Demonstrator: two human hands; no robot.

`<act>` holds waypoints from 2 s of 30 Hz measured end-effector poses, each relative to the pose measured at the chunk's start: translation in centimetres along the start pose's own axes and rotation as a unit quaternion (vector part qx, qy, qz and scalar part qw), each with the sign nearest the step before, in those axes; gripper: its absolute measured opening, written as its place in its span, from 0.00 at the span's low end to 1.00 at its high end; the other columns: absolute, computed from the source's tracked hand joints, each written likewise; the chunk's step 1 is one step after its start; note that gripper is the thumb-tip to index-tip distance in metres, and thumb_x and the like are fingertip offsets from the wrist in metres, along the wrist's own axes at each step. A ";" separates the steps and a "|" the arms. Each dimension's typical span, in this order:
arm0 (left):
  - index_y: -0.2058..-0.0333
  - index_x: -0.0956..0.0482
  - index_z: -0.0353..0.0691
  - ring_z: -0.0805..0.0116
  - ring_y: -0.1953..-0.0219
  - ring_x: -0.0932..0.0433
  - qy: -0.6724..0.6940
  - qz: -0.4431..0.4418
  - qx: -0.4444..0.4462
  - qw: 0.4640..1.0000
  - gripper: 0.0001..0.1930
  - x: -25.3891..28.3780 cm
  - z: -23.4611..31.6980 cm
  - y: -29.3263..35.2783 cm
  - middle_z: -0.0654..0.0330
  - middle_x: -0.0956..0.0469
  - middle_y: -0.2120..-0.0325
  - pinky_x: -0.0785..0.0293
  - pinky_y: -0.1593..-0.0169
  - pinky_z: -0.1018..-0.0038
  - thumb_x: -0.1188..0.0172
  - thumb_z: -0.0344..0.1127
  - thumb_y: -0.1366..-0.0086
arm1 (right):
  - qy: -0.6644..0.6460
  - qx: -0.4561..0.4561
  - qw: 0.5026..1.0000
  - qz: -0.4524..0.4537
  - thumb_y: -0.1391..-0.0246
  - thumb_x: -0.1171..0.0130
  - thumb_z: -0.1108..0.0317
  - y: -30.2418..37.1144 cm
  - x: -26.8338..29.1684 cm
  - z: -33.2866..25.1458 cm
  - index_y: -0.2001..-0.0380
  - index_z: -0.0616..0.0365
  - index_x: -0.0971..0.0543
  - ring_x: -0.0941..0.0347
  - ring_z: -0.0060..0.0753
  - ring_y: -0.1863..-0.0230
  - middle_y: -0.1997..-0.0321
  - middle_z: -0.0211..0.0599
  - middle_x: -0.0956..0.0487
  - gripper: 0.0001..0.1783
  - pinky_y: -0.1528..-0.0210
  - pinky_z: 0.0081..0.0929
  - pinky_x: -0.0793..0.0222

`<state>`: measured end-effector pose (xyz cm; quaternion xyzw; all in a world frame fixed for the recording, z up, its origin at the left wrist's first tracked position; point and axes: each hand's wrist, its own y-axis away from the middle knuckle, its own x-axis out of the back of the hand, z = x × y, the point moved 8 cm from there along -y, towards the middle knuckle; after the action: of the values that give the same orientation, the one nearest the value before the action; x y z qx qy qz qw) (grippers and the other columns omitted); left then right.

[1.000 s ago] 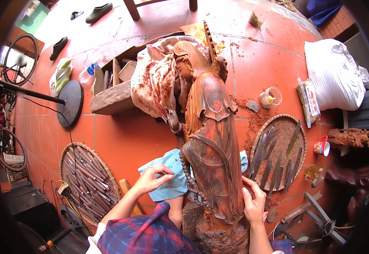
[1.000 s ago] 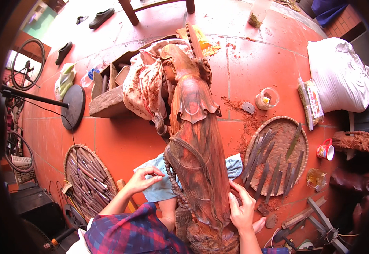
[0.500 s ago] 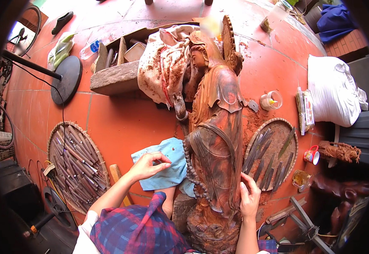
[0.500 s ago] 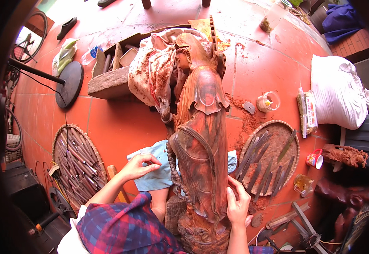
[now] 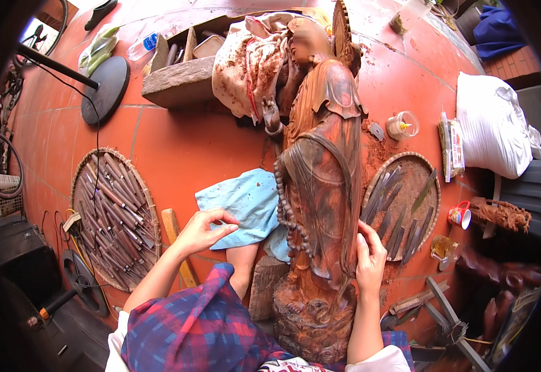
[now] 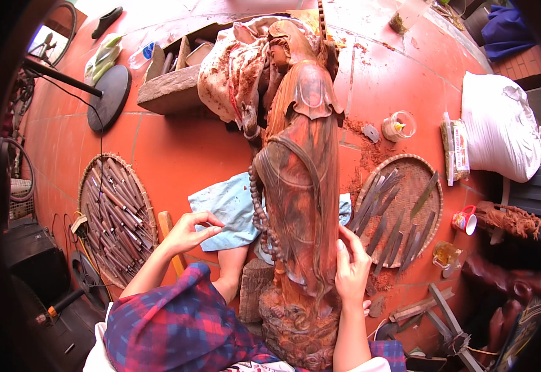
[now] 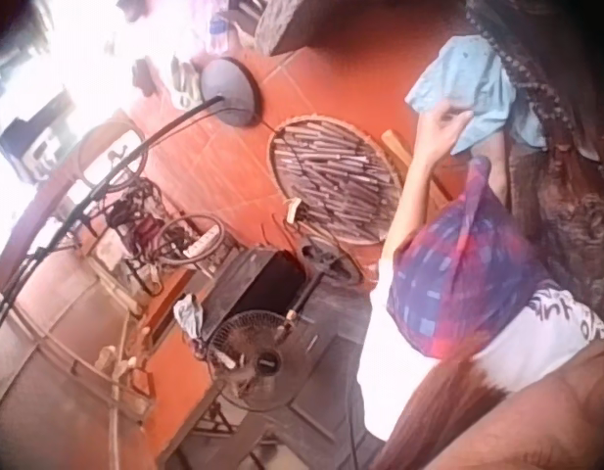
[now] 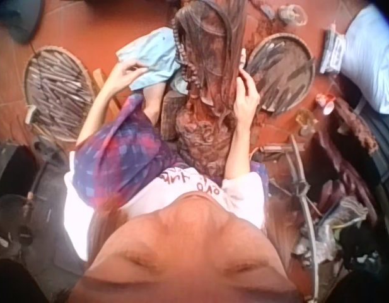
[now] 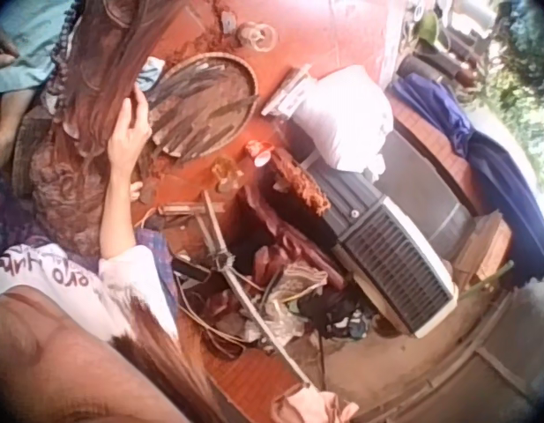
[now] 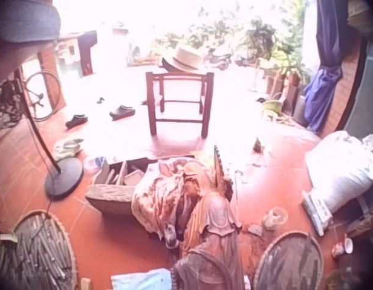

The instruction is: The person carves a wooden sculpture of a figure using various hand tools. They use a chisel to refine details on the figure's clothing and body, then switch to a smaller tool for finer work. The person occasionally wipes the sculpture with a cloth to remove wood shavings and inspect the progress.

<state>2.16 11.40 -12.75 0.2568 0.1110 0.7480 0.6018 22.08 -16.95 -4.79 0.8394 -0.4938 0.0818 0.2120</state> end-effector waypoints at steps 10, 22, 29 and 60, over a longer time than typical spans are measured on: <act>0.58 0.15 0.40 0.72 0.64 0.21 0.006 -0.103 -0.074 0.992 0.14 -10.5 -5.5 7.3 0.58 0.17 0.65 0.26 0.57 0.73 0.33 0.42 0.39 | 0.007 0.045 0.999 -0.003 0.36 0.49 0.72 -0.7 -0.1 0.6 0.49 0.67 0.22 0.26 0.25 0.50 0.52 0.38 0.18 0.16 0.44 0.25 0.33; 0.65 0.16 0.38 0.80 0.68 0.25 0.090 -0.136 -0.009 0.987 0.09 -10.5 -5.7 5.1 0.67 0.18 0.73 0.28 0.62 0.77 0.35 0.37 0.37 | 0.025 0.044 0.999 0.008 0.36 0.49 0.72 -0.4 0.6 1.2 0.50 0.67 0.22 0.26 0.24 0.51 0.54 0.37 0.18 0.15 0.46 0.24 0.32; 0.66 0.16 0.38 0.83 0.73 0.28 0.092 -0.126 0.055 0.986 0.08 -10.6 -6.9 5.3 0.69 0.19 0.75 0.31 0.68 0.80 0.35 0.37 0.36 | 0.025 0.019 0.999 0.021 0.36 0.47 0.72 -0.6 0.4 1.7 0.51 0.67 0.21 0.25 0.23 0.53 0.54 0.38 0.17 0.15 0.47 0.24 0.31; 0.67 0.19 0.33 0.81 0.67 0.26 0.087 -0.135 0.115 0.980 0.07 -10.9 -7.7 5.2 0.67 0.20 0.71 0.28 0.61 0.80 0.38 0.32 0.34 | -0.018 0.052 0.998 0.024 0.38 0.45 0.72 -0.4 0.3 0.7 0.52 0.67 0.21 0.23 0.22 0.55 0.58 0.38 0.16 0.14 0.51 0.23 0.28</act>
<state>-4.69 0.80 -19.53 0.2412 0.2819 0.6617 0.6515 22.56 -17.30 -5.44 0.8387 -0.5122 0.0973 0.1575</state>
